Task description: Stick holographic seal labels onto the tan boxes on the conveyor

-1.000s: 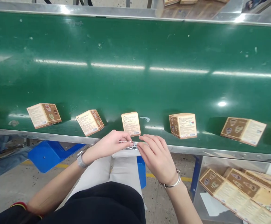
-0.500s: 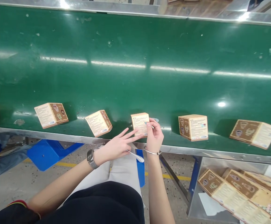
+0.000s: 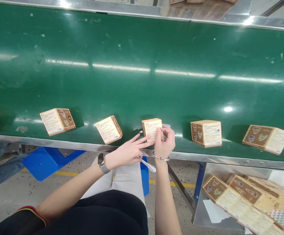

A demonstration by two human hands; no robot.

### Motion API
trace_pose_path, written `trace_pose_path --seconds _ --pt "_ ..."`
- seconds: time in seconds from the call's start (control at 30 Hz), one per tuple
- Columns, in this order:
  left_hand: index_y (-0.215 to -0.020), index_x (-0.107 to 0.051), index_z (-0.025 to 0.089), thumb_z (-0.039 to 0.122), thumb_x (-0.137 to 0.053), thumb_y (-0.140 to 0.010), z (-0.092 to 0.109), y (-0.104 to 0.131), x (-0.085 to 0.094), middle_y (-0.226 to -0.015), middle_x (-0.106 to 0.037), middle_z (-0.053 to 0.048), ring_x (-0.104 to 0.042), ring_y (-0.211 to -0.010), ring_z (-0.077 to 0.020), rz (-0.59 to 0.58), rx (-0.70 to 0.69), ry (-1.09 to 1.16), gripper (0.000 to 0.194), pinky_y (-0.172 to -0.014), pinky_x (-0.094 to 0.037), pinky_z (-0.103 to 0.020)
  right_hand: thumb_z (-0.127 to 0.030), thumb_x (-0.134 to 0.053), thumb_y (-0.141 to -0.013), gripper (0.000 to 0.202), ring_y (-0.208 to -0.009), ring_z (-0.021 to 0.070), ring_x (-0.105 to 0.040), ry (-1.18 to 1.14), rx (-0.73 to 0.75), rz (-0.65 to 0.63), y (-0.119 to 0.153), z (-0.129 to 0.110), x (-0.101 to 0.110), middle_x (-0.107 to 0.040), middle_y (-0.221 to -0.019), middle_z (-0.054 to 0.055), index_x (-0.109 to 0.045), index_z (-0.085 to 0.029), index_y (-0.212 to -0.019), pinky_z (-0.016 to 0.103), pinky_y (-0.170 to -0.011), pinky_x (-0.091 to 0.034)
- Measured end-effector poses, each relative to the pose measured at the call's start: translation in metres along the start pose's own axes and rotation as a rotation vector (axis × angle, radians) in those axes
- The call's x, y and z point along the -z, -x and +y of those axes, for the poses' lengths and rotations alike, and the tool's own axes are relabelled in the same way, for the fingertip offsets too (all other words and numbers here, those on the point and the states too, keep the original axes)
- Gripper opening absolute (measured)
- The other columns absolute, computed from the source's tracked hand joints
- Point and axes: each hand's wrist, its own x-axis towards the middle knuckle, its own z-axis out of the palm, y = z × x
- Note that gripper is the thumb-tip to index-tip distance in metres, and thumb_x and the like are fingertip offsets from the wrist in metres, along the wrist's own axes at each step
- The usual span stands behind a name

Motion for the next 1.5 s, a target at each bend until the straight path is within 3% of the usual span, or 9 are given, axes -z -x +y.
trace_pose_path --seconds 0.17,0.27,0.47,0.57,0.77,1.0,1.13,1.27,1.5 --pt "-0.073 -0.072 0.017 0.02 -0.065 -0.087 0.003 -0.005 0.003 -0.156 -0.037 -0.002 -0.024 -0.149 -0.0259 0.03 -0.028 0.047 0.016 -0.123 -0.023 -0.049 -0.041 -0.071 -0.076 0.046 -0.067 0.0172 -0.065 -0.015 -0.044 0.151 -0.019 -0.006 0.008 -0.067 -0.098 0.007 -0.052 -0.021 -0.112 0.035 -0.067 -0.054" --pt "-0.083 -0.073 0.017 0.022 -0.063 -0.09 0.011 0.0 0.013 -0.139 -0.059 -0.006 -0.046 -0.138 -0.0248 0.089 0.066 0.228 0.013 -0.12 -0.03 -0.043 -0.038 -0.064 -0.085 0.029 -0.083 0.0216 -0.067 0.103 0.091 0.101 -0.023 -0.026 0.033 -0.067 -0.102 0.01 -0.058 -0.02 -0.107 0.039 -0.077 -0.054" --pt "-0.09 -0.074 0.017 0.028 -0.065 -0.088 0.021 0.018 0.044 -0.085 -0.076 -0.002 -0.07 -0.08 -0.0147 0.183 0.462 0.846 0.014 -0.073 -0.051 -0.024 -0.035 -0.06 -0.093 0.017 -0.075 0.0179 -0.069 0.202 0.448 -0.754 -0.003 -0.08 0.075 -0.073 -0.089 0.004 -0.066 -0.025 -0.105 0.031 -0.07 -0.058" --pt "-0.088 -0.073 0.017 0.027 -0.071 -0.082 0.016 0.027 0.051 -0.084 -0.073 -0.001 -0.066 -0.077 -0.0123 0.199 0.514 1.015 0.012 -0.069 -0.047 -0.021 -0.028 -0.058 -0.095 0.014 -0.069 0.015 -0.069 0.183 0.491 -0.887 0.002 -0.087 0.072 -0.072 -0.082 0.002 -0.065 -0.023 -0.105 0.026 -0.062 -0.057" --pt "-0.076 -0.072 0.015 0.03 -0.065 -0.085 0.012 0.042 0.057 -0.065 -0.061 0.003 -0.045 -0.058 -0.0075 0.187 0.585 1.004 0.019 -0.054 -0.032 -0.02 -0.018 -0.055 -0.096 0.011 -0.075 0.016 -0.07 0.169 0.562 -0.871 0.005 -0.082 0.059 -0.072 -0.087 0.003 -0.065 -0.023 -0.099 0.028 -0.066 -0.058" --pt "-0.078 -0.071 0.014 0.033 -0.062 -0.086 0.012 0.041 0.046 -0.07 -0.066 0.0 -0.053 -0.063 -0.011 0.31 0.672 0.993 0.023 -0.057 -0.036 -0.022 -0.011 -0.062 -0.089 0.014 -0.096 0.0249 -0.067 0.234 0.784 -0.629 0.018 -0.079 0.049 -0.072 -0.096 0.008 -0.067 -0.023 -0.095 0.041 -0.08 -0.055" --pt "-0.079 -0.072 0.017 0.027 -0.063 -0.087 0.01 0.047 0.039 -0.082 -0.073 -0.001 -0.063 -0.074 -0.0143 0.255 0.611 0.785 0.016 -0.067 -0.044 -0.024 -0.017 -0.061 -0.09 0.007 -0.1 0.0234 -0.066 0.084 0.482 -0.61 0.015 -0.067 0.04 -0.07 -0.102 0.007 -0.064 -0.024 -0.09 0.043 -0.086 -0.054" --pt "-0.076 -0.071 0.019 0.024 -0.064 -0.089 0.012 0.054 0.026 -0.142 -0.057 0.001 -0.063 -0.103 -0.0187 0.132 0.35 0.401 0.016 -0.081 -0.05 -0.029 -0.033 -0.06 -0.091 0.011 -0.111 0.0247 -0.063 -0.095 0.096 -0.573 0.007 -0.044 0.015 -0.067 -0.114 0.011 -0.064 -0.023 -0.088 0.044 -0.088 -0.054" --pt "-0.071 -0.071 0.02 0.018 -0.065 -0.087 0.01 0.044 0.01 -0.153 -0.042 0.006 -0.057 -0.118 -0.0225 0.075 0.245 0.169 0.017 -0.086 -0.052 -0.033 -0.042 -0.061 -0.087 0.021 -0.103 0.0239 -0.064 -0.154 -0.032 -0.465 0.008 -0.019 -0.006 -0.066 -0.109 0.011 -0.061 -0.021 -0.082 0.043 -0.087 -0.052"
